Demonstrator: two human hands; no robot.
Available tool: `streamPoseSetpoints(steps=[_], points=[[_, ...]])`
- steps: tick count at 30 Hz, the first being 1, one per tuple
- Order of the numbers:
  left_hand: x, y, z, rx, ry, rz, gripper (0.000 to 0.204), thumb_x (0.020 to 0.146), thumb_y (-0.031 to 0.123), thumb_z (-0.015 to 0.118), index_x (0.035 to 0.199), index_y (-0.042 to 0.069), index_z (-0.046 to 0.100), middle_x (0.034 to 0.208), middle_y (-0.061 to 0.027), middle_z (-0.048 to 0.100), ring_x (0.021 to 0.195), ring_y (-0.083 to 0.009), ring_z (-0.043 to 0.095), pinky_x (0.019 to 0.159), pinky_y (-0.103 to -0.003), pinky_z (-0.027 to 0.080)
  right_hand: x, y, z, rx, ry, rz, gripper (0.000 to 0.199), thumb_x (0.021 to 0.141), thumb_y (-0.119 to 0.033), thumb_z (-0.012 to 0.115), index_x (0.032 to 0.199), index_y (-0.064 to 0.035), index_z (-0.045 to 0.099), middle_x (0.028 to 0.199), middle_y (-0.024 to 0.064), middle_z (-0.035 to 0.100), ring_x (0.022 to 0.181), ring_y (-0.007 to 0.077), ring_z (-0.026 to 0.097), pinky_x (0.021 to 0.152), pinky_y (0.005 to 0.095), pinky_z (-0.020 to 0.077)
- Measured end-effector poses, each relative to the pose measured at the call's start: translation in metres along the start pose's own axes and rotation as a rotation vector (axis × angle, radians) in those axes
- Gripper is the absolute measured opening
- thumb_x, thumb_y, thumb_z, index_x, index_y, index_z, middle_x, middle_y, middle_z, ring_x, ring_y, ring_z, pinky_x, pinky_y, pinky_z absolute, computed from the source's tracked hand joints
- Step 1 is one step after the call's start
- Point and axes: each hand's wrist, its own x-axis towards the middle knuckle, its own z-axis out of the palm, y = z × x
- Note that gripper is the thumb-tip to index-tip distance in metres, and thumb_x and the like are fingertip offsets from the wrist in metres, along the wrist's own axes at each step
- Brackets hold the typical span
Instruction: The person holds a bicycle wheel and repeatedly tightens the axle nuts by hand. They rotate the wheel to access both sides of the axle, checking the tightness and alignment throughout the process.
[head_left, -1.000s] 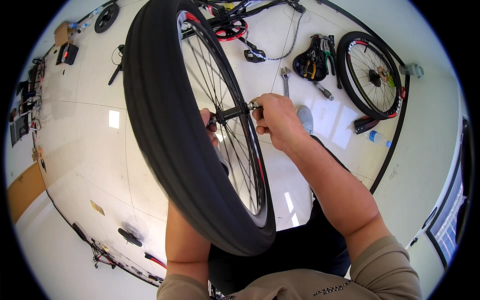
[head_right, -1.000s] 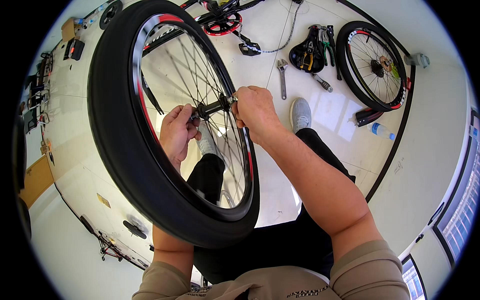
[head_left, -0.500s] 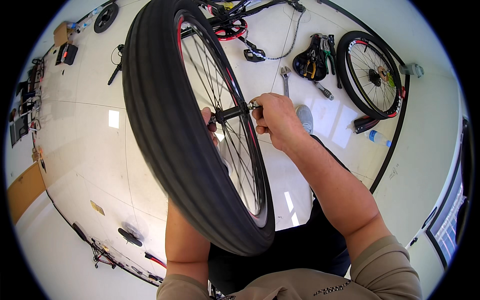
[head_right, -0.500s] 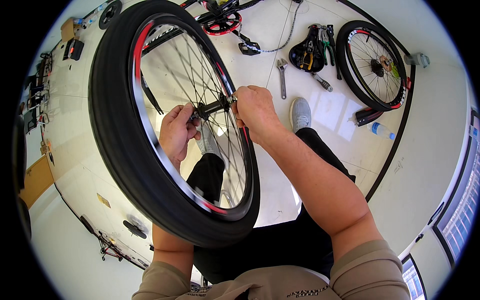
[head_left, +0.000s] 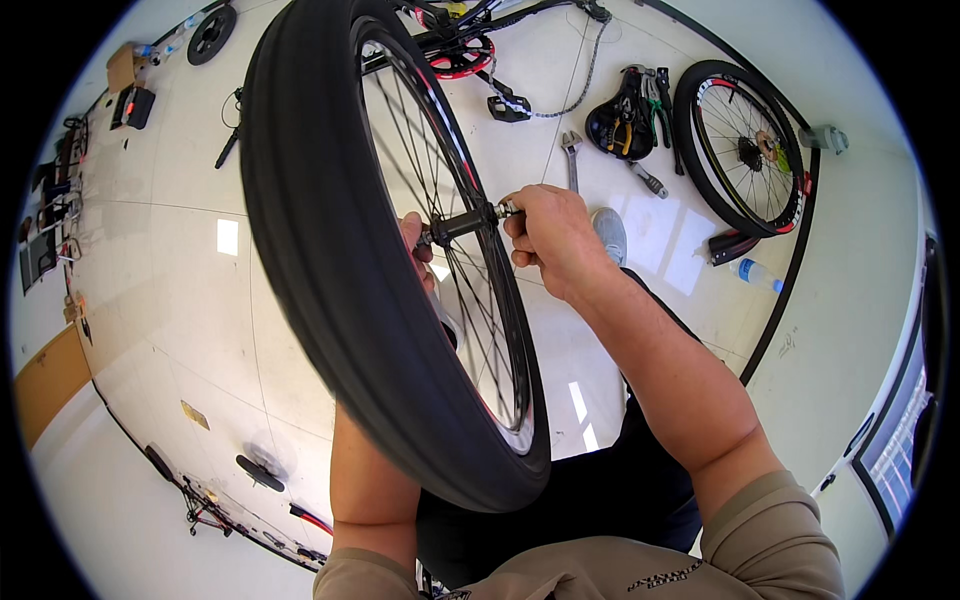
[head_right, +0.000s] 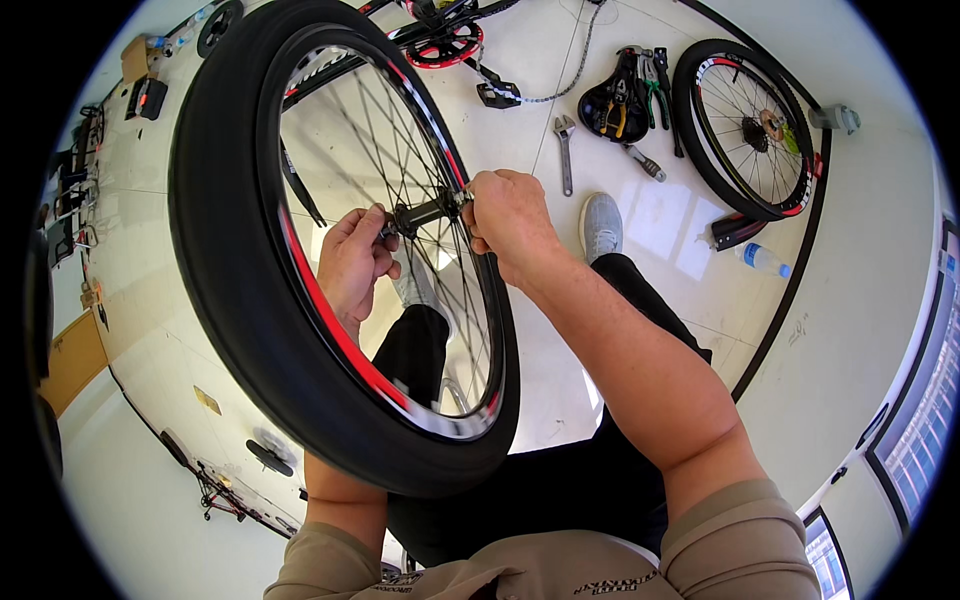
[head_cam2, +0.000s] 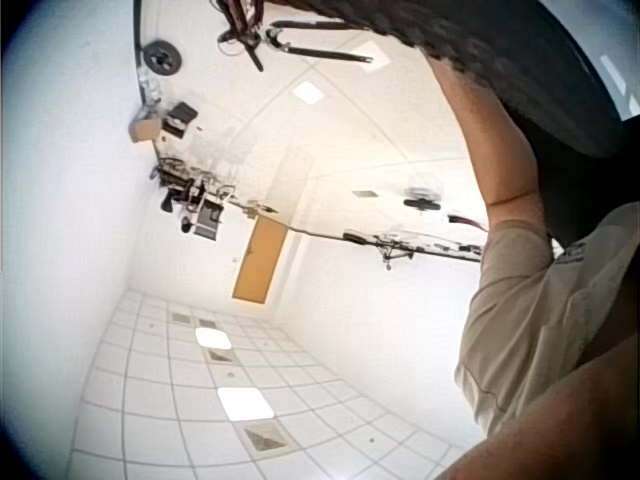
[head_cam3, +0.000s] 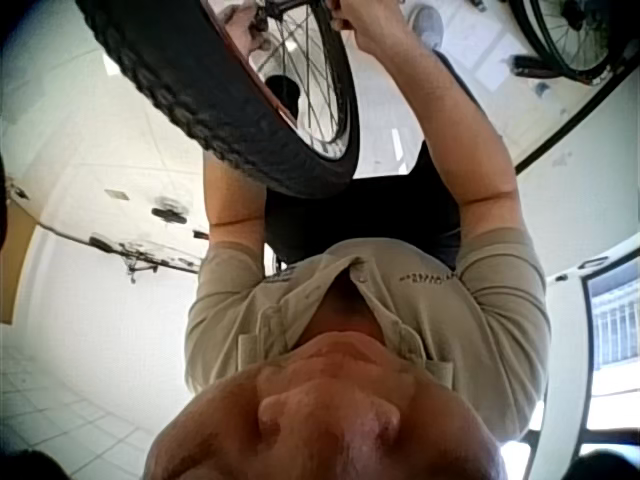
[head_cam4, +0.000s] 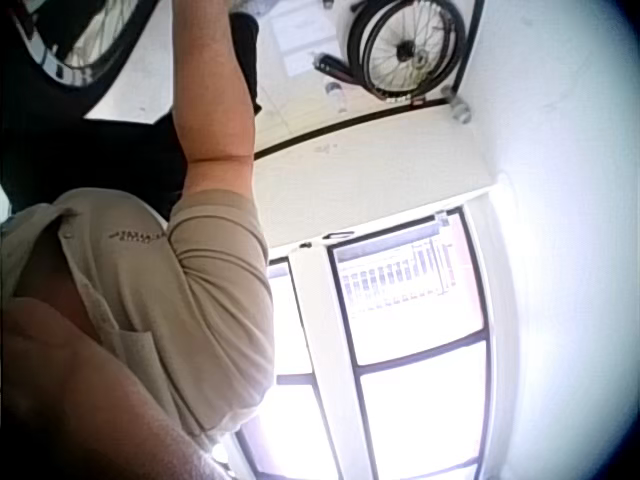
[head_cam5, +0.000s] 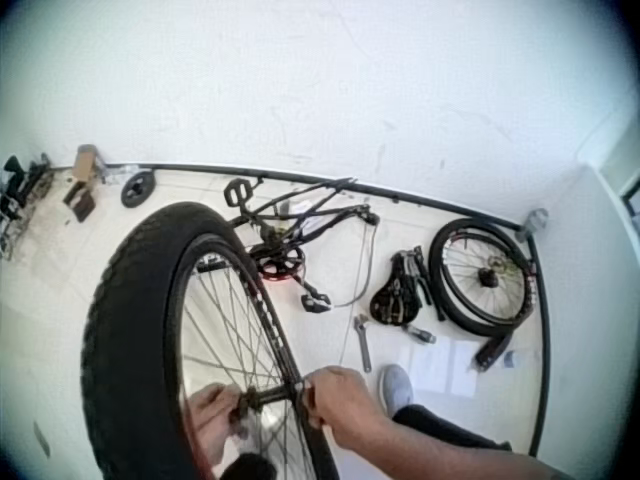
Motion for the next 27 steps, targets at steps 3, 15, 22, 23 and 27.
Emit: streamPoseSetpoints(steps=[3, 15, 22, 23, 27], points=[[-0.0002, -0.0001, 0.0000, 0.026, 0.003, 0.007, 0.027, 0.103, 0.027, 0.057, 0.097, 0.001, 0.059, 0.076, -0.0077, 0.057, 0.047, -0.0076, 0.036, 0.051, -0.031, 0.045, -0.0011, -0.0011, 0.0007, -0.001, 0.007, -0.002, 0.016, 0.088, -0.011, 0.046, 0.088, 0.0038, 0.054, 0.065, 0.0088, 0.051, 0.054, 0.0151, 0.038, 0.050, 0.0334, 0.0345], [-0.0006, 0.0020, 0.0006, 0.016, -0.010, 0.002, 0.026, 0.102, 0.027, 0.058, 0.096, 0.001, 0.059, 0.077, -0.0079, 0.058, 0.046, -0.0070, 0.035, 0.051, -0.030, 0.045, 0.0014, -0.0003, -0.0001, 0.004, 0.011, 0.012, 0.017, 0.088, -0.010, 0.046, 0.087, 0.0039, 0.054, 0.064, 0.0083, 0.050, 0.052, 0.0157, 0.038, 0.050, 0.0333, 0.0355], [-0.0007, -0.0017, -0.0005, -0.015, 0.004, 0.043, 0.027, 0.102, 0.027, 0.059, 0.096, 0.001, 0.059, 0.076, -0.0078, 0.057, 0.046, -0.0069, 0.035, 0.051, -0.030, 0.044, 0.0020, 0.0006, 0.0000, -0.009, -0.004, 0.006, 0.016, 0.088, -0.010, 0.046, 0.086, 0.0030, 0.054, 0.064, 0.0084, 0.050, 0.052, 0.0157, 0.039, 0.050, 0.0333, 0.0352], [-0.0012, -0.0013, 0.0013, -0.022, 0.015, 0.027, 0.027, 0.102, 0.027, 0.059, 0.095, 0.001, 0.059, 0.076, -0.0079, 0.057, 0.046, -0.0069, 0.035, 0.051, -0.030, 0.044, 0.0011, 0.0001, 0.0007, -0.006, 0.005, 0.009, 0.016, 0.088, -0.010, 0.046, 0.086, 0.0029, 0.054, 0.064, 0.0084, 0.051, 0.052, 0.0157, 0.039, 0.050, 0.0332, 0.0352], [0.0008, 0.0031, 0.0002, -0.029, -0.021, -0.016, 0.029, 0.102, 0.029, 0.059, 0.094, 0.001, 0.059, 0.075, -0.0083, 0.057, 0.046, -0.0070, 0.035, 0.050, -0.030, 0.044, 0.0013, 0.0008, -0.0013, 0.003, -0.024, 0.000, 0.015, 0.089, -0.010, 0.046, 0.087, 0.0025, 0.054, 0.066, 0.0085, 0.052, 0.054, 0.0157, 0.041, 0.050, 0.0327, 0.0358]])
